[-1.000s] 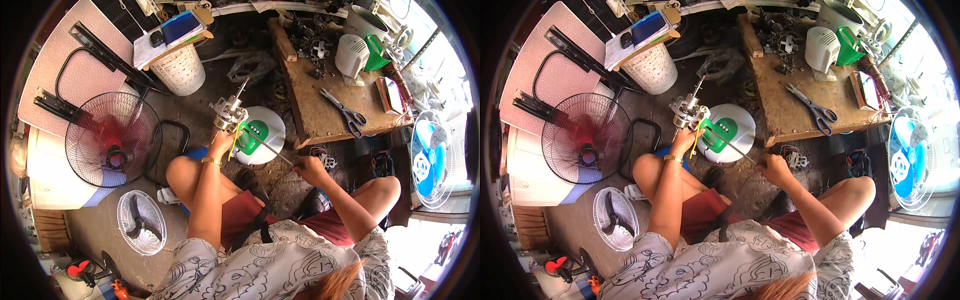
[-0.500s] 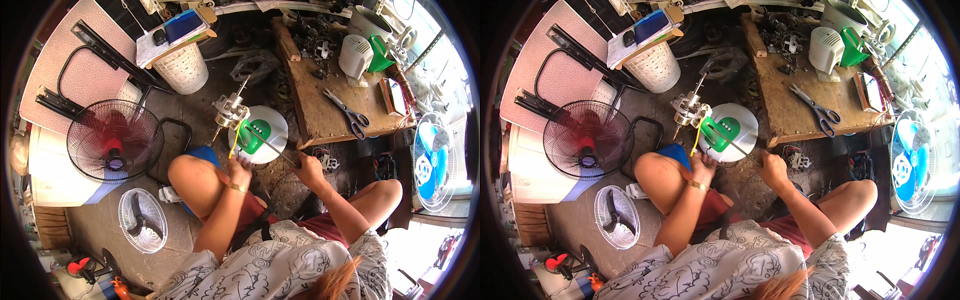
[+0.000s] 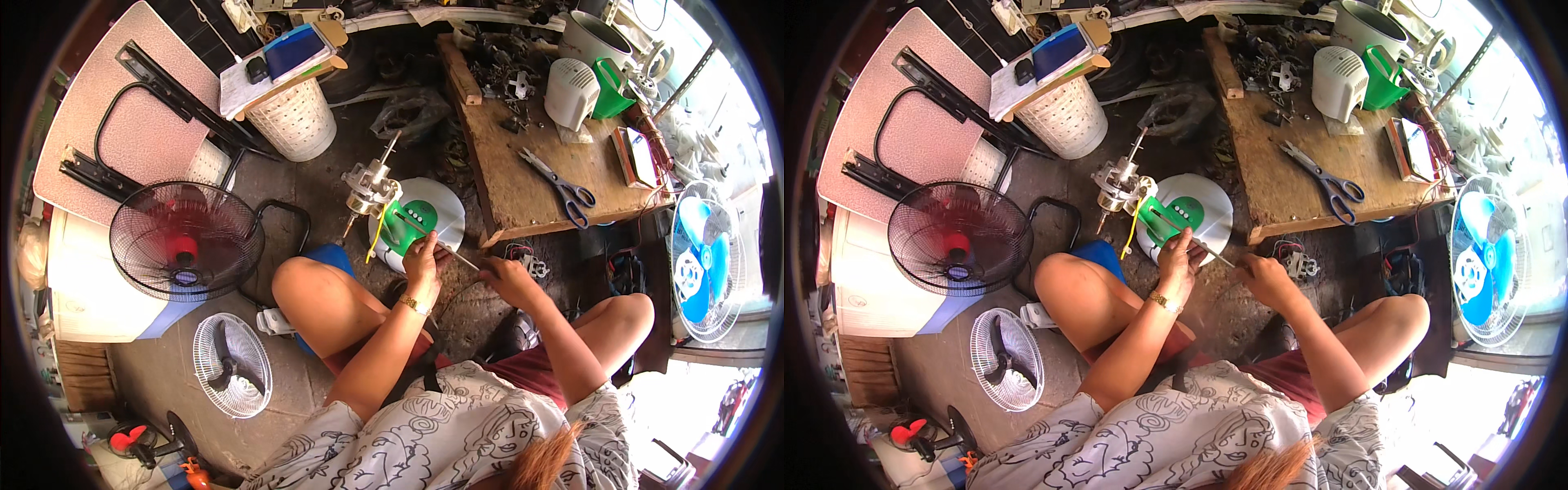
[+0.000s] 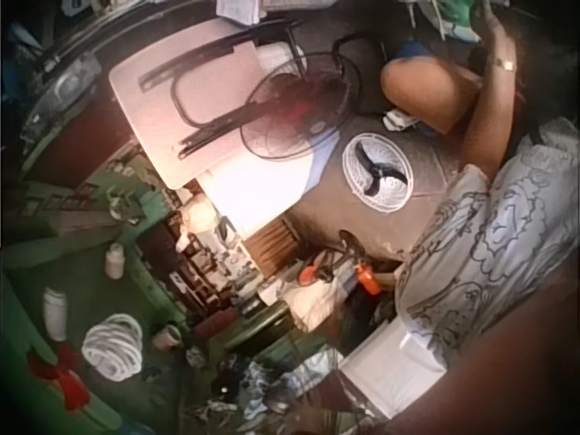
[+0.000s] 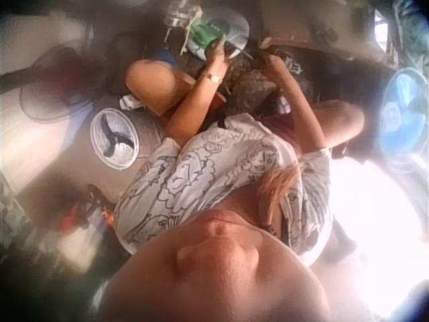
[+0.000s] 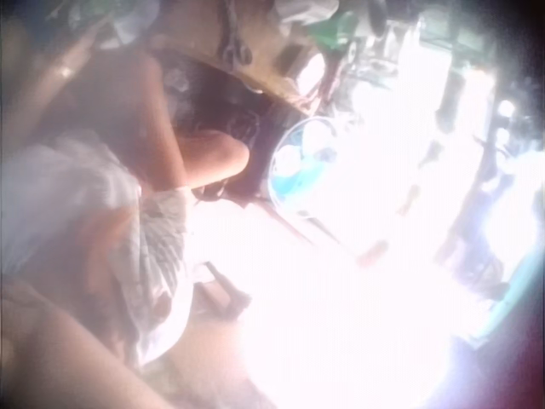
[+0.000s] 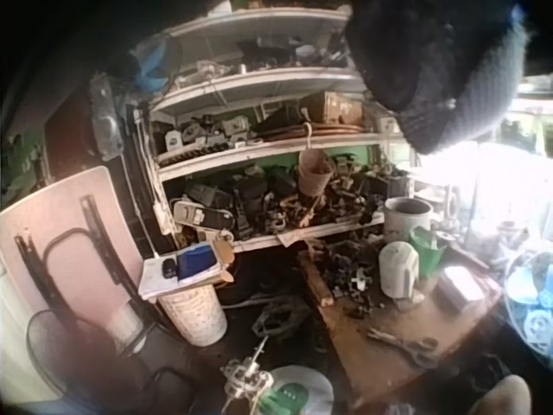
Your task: The person sits on the floor in a cluttered workshop and repairs a small electrical component, likely a fan motor. They use a screwdriver to tighten screws on the motor housing and manipulate wires with their hands. The person also handles a blue plastic container and a green fan base during the process.
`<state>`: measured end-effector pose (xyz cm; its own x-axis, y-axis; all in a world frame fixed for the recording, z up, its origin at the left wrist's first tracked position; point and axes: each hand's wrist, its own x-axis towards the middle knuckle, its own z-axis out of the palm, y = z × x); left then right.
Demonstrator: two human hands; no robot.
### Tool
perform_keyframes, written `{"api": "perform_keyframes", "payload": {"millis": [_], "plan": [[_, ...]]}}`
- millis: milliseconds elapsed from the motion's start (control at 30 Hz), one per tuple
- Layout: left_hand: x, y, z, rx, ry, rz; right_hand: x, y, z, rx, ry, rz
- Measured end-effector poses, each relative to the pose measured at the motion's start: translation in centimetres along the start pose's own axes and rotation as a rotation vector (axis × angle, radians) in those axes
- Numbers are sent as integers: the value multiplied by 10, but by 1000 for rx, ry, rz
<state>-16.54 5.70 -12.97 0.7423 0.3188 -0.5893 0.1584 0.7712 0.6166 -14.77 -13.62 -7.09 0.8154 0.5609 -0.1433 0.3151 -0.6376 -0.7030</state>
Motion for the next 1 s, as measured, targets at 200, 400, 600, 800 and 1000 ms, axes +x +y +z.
{"api": "perform_keyframes", "payload": {"millis": [200, 400, 600, 800, 1000], "plan": [[4, -6, -12, -249, -269, -3, -24, 46, -11, 413, -337, 286], [-7, 3, -2, -222, -180, -77, -32, 9, 2, -7, -11, 294], [9, 0, -10, 18, -103, 38, -36, 11, 11, 179, -50, 242], [6, 13, -11, 4, 86, 51, -29, 37, 20, 354, -163, 304], [41, 74, -47, 447, -168, 657, -24, 34, 11, 762, -402, 336]]}}
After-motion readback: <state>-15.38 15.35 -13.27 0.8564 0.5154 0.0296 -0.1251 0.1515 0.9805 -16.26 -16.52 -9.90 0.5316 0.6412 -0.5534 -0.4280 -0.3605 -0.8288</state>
